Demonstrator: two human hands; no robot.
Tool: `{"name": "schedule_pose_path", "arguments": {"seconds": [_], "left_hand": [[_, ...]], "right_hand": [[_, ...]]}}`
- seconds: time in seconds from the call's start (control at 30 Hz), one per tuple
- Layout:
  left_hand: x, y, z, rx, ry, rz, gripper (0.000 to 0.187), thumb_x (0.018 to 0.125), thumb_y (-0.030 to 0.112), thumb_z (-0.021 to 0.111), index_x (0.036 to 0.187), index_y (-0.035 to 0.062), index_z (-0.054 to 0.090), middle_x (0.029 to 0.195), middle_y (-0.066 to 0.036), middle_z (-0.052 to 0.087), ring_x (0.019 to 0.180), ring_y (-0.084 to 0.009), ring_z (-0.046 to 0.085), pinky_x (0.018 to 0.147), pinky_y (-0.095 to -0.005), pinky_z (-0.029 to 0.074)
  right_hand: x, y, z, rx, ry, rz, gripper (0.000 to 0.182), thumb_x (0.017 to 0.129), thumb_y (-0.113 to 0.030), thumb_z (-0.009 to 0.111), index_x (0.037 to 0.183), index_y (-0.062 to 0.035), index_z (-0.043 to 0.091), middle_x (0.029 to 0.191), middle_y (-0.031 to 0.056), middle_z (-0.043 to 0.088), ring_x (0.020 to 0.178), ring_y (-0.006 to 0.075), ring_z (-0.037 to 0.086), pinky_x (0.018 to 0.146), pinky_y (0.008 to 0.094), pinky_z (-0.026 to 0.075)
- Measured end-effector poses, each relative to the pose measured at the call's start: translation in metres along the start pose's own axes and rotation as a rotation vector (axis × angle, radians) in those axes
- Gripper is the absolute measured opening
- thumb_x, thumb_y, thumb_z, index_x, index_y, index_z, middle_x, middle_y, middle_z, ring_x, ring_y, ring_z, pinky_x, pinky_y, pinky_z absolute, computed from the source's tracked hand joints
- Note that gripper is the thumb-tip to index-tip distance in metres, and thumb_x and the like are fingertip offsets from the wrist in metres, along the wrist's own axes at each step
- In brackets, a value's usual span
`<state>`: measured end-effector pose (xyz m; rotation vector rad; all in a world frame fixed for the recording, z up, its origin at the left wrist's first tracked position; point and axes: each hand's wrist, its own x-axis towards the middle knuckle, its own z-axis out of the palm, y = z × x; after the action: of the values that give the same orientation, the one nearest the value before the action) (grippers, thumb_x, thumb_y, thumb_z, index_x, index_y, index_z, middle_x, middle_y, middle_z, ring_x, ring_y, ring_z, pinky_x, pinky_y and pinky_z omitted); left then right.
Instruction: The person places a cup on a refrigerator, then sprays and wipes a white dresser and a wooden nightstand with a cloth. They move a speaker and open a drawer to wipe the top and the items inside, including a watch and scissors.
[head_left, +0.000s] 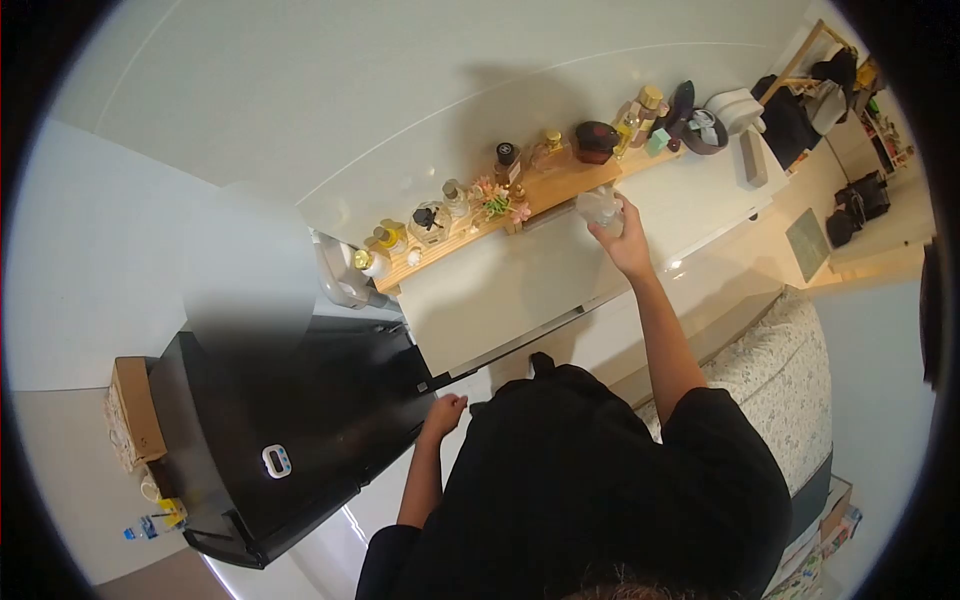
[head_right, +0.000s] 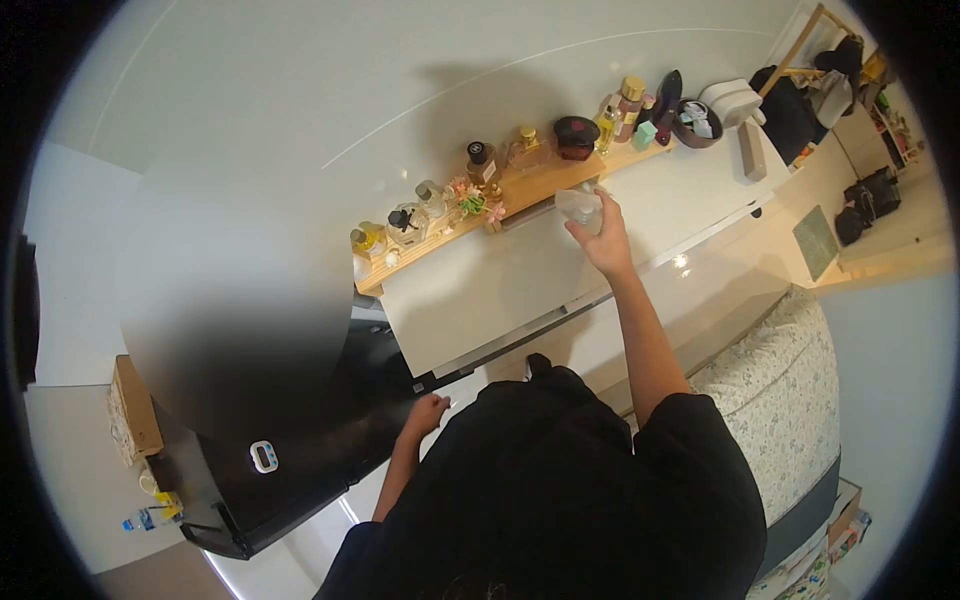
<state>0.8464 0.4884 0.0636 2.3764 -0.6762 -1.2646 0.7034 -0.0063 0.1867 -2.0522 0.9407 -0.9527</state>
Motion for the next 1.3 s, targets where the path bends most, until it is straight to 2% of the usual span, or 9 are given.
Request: {"name": "schedule_pose_path", "arguments": {"seconds": [0.17, 0.33, 0.37, 0.57, 0.67, 0.77, 1.03, 1.2, 1.3], "left_hand": [[-0.013, 0.090, -0.042, 0.101, 0.049, 0.102, 0.043, 0.095, 0.040, 0.059, 0.098, -0.0016, 0.070, 0.090, -0.022, 0.070, 0.088, -0.0357, 0.068, 0.078, -0.0439, 0.052], [-0.057, 0.181, -0.078, -0.148, 0.174, 0.167, 0.034, 0.094, 0.036, 0.062, 0.104, 0.0039, 0.068, 0.100, -0.019, 0.072, 0.093, -0.0357, 0.069, 0.079, -0.0430, 0.053], [-0.047, 0.172, -0.068, -0.220, 0.272, 0.288, 0.031, 0.093, 0.034, 0.062, 0.103, 0.0049, 0.066, 0.093, -0.019, 0.072, 0.087, -0.0352, 0.070, 0.078, -0.0429, 0.054], [-0.081, 0.221, -0.091, -0.201, 0.884, 0.611, 0.058, 0.089, 0.026, 0.072, 0.139, 0.0041, 0.050, 0.129, -0.016, 0.061, 0.119, -0.0280, 0.059, 0.102, -0.0390, 0.046], [-0.098, 0.221, -0.098, -0.397, 0.830, 0.584, 0.065, 0.089, 0.021, 0.071, 0.145, 0.0035, 0.045, 0.135, -0.016, 0.058, 0.124, -0.0256, 0.057, 0.106, -0.0380, 0.043], [-0.133, 0.215, -0.124, -0.681, 0.515, 0.531, 0.066, 0.089, 0.016, 0.070, 0.146, 0.0018, 0.043, 0.139, -0.016, 0.057, 0.126, -0.0237, 0.056, 0.106, -0.0356, 0.043], [-0.174, 0.153, -0.121, -0.722, 0.880, 0.393, 0.070, 0.090, 0.025, 0.075, 0.147, 0.0036, 0.041, 0.144, -0.017, 0.050, 0.128, -0.0288, 0.056, 0.103, -0.0390, 0.047], [-0.184, 0.125, -0.119, -0.570, 1.211, 0.397, 0.045, 0.083, 0.028, 0.080, 0.111, 0.0036, 0.053, 0.104, -0.012, 0.056, 0.096, -0.0256, 0.058, 0.086, -0.0335, 0.048], [-0.190, 0.109, -0.128, -0.581, 1.117, 0.388, 0.043, 0.083, 0.028, 0.080, 0.107, 0.0033, 0.054, 0.105, -0.011, 0.055, 0.097, -0.0248, 0.056, 0.085, -0.0341, 0.048]], "right_hand": [[0.010, 0.025, 0.015, 0.059, -0.036, 0.112, 0.037, 0.092, -0.028, 0.068, 0.112, 0.0028, 0.060, 0.107, 0.0241, 0.066, 0.104, 0.0374, 0.064, 0.090, 0.0437, 0.049], [-0.017, 0.100, 0.017, -0.109, -0.125, 0.254, 0.041, 0.101, -0.030, 0.054, 0.129, 0.0000, 0.056, 0.114, 0.0183, 0.067, 0.098, 0.0308, 0.065, 0.079, 0.0409, 0.053], [-0.022, 0.002, 0.012, 0.492, -0.089, 0.410, 0.034, 0.099, -0.025, 0.057, 0.125, -0.0025, 0.056, 0.093, 0.0078, 0.063, 0.081, 0.0203, 0.059, 0.072, 0.0375, 0.050], [-0.068, -0.101, 0.066, 0.796, -0.601, 0.224, 0.022, 0.097, -0.013, 0.056, 0.117, -0.0023, 0.058, 0.090, 0.0029, 0.062, 0.079, 0.0103, 0.058, 0.070, 0.0267, 0.048], [-0.091, -0.167, 0.088, 0.790, -0.972, 0.112, 0.015, 0.098, -0.013, 0.058, 0.109, -0.0026, 0.058, 0.096, 0.0027, 0.062, 0.085, 0.0102, 0.057, 0.075, 0.0273, 0.047], [-0.114, -0.228, 0.108, 0.890, -1.089, 0.105, 0.014, 0.100, -0.014, 0.057, 0.108, -0.0032, 0.057, 0.098, 0.0026, 0.062, 0.088, 0.0098, 0.057, 0.076, 0.0276, 0.047], [-0.150, -0.284, 0.141, 0.944, -1.116, 0.192, 0.012, 0.102, -0.014, 0.053, 0.108, -0.0031, 0.055, 0.098, 0.0025, 0.059, 0.090, 0.0102, 0.055, 0.080, 0.0262, 0.046], [-0.165, -0.297, 0.160, 0.894, -1.078, 0.188, 0.013, 0.102, -0.014, 0.052, 0.108, -0.0035, 0.055, 0.098, 0.0019, 0.058, 0.089, 0.0100, 0.055, 0.080, 0.0262, 0.046], [-0.180, -0.317, 0.167, 0.941, -1.049, 0.200, 0.013, 0.102, -0.014, 0.052, 0.109, -0.0033, 0.055, 0.098, 0.0019, 0.057, 0.089, 0.0101, 0.055, 0.079, 0.0261, 0.046]]}}
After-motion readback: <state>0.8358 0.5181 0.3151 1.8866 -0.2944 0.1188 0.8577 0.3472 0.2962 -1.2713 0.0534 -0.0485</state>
